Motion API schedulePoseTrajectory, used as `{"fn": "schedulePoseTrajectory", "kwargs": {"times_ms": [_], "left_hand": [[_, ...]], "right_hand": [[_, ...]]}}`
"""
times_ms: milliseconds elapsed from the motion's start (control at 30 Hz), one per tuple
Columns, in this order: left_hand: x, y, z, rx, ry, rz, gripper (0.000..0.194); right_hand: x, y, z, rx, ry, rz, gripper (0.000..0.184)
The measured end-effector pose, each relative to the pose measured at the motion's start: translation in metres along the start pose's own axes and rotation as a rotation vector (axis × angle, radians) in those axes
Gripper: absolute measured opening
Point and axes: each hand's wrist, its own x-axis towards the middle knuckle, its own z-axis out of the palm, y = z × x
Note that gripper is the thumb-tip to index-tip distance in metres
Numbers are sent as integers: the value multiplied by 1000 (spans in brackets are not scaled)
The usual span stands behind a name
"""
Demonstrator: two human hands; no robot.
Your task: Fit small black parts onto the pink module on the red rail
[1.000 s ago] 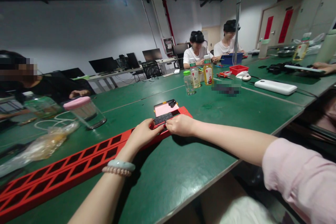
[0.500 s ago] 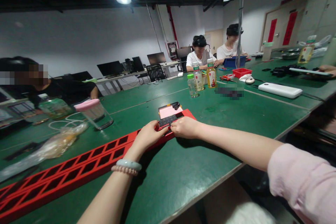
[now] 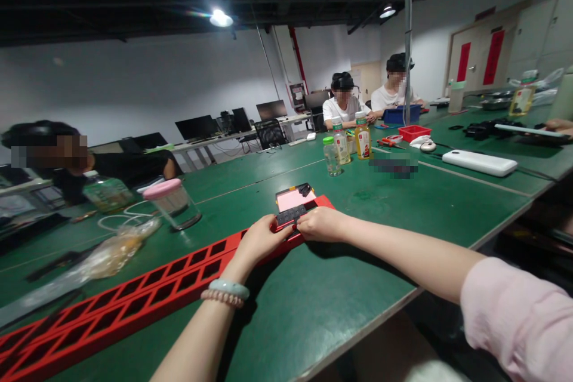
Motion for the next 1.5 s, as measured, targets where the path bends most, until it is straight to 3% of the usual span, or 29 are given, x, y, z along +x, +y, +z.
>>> {"fn": "schedulePoseTrajectory", "kwargs": {"times_ms": [333,500,633,767,1233,1500], "left_hand": [[-9,10,-5,-33,-11,19,51],[-10,12,-7,-54,-21,3,51],[-10,11,-6,-62,-23,-3,53],[-10,10,-5,-52,-19,-2,55],[-11,11,-5,-22,-36,-15,55],[-14,11,-5,-36,-34,-29,56]], "right_hand": [[-3,5,8,70,82,-61,16],[-5,11,14,184,208,-53,13],[-8,16,18,304,292,-49,24],[-10,19,20,346,255,-52,31],[-5,23,26,412,196,32,22],[-6,22,20,463,185,-39,22]]}}
